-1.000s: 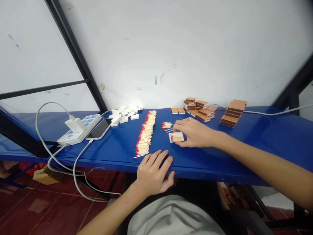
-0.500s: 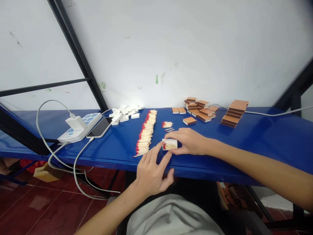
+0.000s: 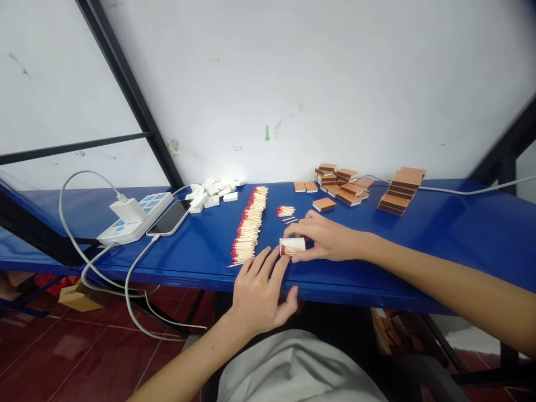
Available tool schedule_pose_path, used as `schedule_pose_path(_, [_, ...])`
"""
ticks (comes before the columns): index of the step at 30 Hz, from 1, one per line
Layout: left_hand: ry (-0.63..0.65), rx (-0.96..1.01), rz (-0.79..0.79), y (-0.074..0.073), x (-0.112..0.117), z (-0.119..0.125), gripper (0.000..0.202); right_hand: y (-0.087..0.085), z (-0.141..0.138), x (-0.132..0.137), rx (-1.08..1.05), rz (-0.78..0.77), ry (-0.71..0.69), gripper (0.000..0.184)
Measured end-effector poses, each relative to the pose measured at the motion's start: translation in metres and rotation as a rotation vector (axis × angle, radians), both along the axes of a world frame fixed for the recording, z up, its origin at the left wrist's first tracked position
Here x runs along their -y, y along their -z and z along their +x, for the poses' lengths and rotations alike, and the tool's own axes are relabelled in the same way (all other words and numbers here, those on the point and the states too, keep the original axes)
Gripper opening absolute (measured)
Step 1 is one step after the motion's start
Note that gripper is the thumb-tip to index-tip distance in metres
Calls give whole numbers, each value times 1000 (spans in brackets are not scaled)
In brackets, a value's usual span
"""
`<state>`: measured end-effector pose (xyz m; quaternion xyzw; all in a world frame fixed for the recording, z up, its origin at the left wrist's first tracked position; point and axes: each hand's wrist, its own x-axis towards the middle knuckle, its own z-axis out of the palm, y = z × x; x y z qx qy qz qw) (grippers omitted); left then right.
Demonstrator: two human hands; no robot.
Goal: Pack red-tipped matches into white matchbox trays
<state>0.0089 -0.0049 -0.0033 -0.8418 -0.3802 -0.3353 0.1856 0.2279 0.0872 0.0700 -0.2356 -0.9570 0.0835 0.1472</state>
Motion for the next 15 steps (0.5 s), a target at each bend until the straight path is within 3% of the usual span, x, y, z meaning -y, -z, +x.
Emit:
schedule_pose_path(4, [-8, -9, 6, 0, 0, 0, 50, -4, -2, 7, -47, 9, -7, 27])
schedule_pose_path(9, [-12, -24, 14, 0, 0, 0, 50, 0, -3, 7, -131, -18, -31, 25])
schedule_pose_path(15, [-1, -18, 19, 1, -1, 1, 50, 2, -1, 4, -147, 21, -60, 6])
